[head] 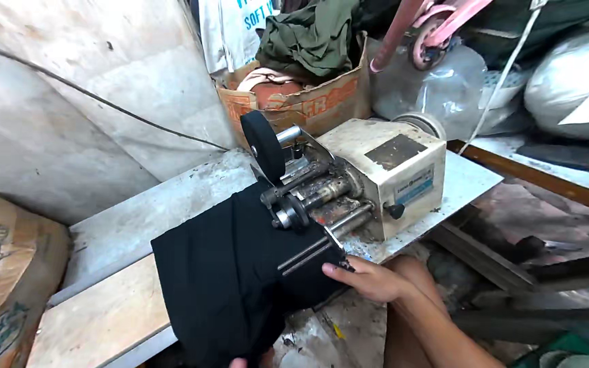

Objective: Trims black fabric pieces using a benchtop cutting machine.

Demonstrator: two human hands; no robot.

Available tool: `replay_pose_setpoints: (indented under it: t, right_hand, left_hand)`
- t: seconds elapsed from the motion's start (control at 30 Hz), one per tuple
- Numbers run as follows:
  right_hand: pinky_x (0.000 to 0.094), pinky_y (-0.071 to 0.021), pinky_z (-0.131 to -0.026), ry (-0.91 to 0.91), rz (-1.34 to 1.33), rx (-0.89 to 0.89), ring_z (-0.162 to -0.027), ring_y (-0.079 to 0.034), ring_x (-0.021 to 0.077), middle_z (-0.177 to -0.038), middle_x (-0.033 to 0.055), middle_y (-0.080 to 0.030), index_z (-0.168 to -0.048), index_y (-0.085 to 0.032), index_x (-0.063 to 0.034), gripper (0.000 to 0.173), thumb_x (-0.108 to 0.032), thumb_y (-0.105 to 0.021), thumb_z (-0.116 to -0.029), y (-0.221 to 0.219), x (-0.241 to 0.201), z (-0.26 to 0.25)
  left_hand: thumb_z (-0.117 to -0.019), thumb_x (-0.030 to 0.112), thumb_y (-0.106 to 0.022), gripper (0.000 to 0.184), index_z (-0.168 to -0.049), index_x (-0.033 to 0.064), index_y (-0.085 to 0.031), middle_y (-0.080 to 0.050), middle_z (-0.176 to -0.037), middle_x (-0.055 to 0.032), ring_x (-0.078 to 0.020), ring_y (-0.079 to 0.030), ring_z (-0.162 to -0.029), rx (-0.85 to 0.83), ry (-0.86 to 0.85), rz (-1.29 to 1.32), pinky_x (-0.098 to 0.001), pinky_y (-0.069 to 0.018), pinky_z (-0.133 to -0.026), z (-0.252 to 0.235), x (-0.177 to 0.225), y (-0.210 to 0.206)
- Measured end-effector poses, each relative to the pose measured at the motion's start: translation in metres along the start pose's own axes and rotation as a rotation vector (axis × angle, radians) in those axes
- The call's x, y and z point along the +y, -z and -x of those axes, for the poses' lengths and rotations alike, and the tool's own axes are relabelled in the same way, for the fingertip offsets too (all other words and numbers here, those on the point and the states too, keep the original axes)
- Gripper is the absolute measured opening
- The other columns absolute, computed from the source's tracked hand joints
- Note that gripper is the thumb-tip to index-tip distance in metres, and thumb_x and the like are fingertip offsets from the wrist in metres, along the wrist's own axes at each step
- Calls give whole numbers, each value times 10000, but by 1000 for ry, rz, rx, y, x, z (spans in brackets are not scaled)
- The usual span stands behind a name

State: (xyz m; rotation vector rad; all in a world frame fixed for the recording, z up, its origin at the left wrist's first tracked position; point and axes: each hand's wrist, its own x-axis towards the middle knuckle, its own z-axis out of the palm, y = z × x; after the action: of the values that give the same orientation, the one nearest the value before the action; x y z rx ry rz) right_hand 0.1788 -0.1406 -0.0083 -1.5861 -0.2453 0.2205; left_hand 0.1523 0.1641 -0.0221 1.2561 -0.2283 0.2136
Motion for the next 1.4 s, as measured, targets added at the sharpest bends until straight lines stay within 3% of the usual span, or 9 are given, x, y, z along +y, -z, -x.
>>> replay_pose_setpoints:
  t: [0.1, 0.27, 0.37, 0.47, 0.6, 0.8, 1.13, 1.27, 1.4]
  right_hand:
    - [258, -526, -989, 2, 20, 7, -1067, -639, -24, -1093, -42, -717, -1184, -670, -66, 419, -411, -458, -1074, -1, 1, 0]
    - [257, -532, -980, 33, 22, 5, -1060, -645, -20, -1082, -42, -721, -1170, -678, -73, 424, -423, -458, -1074, -1, 4, -1]
    - [259, -535, -977, 44, 5, 12, -1056, -649, -14, -1080, -39, -722, -1168, -676, -66, 428, -419, -452, -1076, -1, 4, 0]
    - [271, -538, -984, 35, -12, 3, -1069, -652, -5, -1094, -44, -723, -1180, -674, -81, 431, -437, -456, -1072, -1, 4, 0]
    - [270, -537, -984, 25, -24, -1, -1068, -652, -2, -1090, -40, -723, -1176, -677, -76, 425, -423, -451, -1077, -1, 4, 0]
    - [266, -523, -990, 13, 44, -14, -1071, -639, -19, -1095, -33, -718, -1181, -677, -70, 443, -433, -445, -1077, 0, 1, -1]
    - [261, -530, -994, 25, 2, -7, -1082, -642, -14, -1105, -41, -719, -1190, -672, -71, 432, -428, -457, -1075, -1, 2, 0]
    - [260, -536, -989, 12, 2, 13, -1072, -648, -15, -1102, -48, -724, -1196, -673, -78, 429, -428, -460, -1071, -3, 0, 0]
    - [256, -540, -1012, 42, -22, 72, -1097, -652, -15, -1131, -97, -726, -1224, -668, -141, 372, -426, -487, -1067, -6, 1, 2]
  left_hand:
    - [-923, 218, -752, 311, -1216, 229, -647, -746, -1110, 87, -37, -692, -1056, 93, -14, -1, -278, -576, -957, -2, -3, 9]
    - [-905, 248, -762, 304, -1191, 331, -703, -756, -1100, 141, 18, -696, -1019, -90, 29, -22, -215, -578, -918, 3, 4, 5]
    - [-908, 185, -764, 313, -1205, 231, -677, -764, -1085, 72, -39, -713, -1016, 27, 22, 58, -269, -596, -913, 2, 3, 6]
    - [-834, 139, -829, 368, -1134, 273, -662, -764, -1021, 157, 21, -707, -970, -47, 97, -134, -219, -597, -895, 5, 8, -10]
    - [-939, 220, -726, 280, -1209, 282, -681, -752, -1120, 101, -19, -692, -1062, 33, -36, 40, -255, -570, -953, 1, 2, 3]
    - [-890, 224, -780, 319, -1182, 321, -696, -759, -1083, 144, 16, -702, -1000, -87, 21, -76, -216, -586, -902, 1, 0, 1]
    - [-949, 217, -717, 328, -1266, 271, -649, -733, -1159, 100, -30, -678, -1083, 11, -55, 16, -278, -560, -976, -8, -3, 12]
    - [-894, 147, -777, 389, -1233, 195, -591, -738, -1093, 130, -16, -696, -1020, -9, 45, -203, -242, -590, -917, -4, -1, 3]
    - [-911, 261, -759, 405, -1296, 229, -637, -742, -1154, 56, -59, -704, -1046, -40, 30, 39, -287, -594, -924, -3, -3, 9]
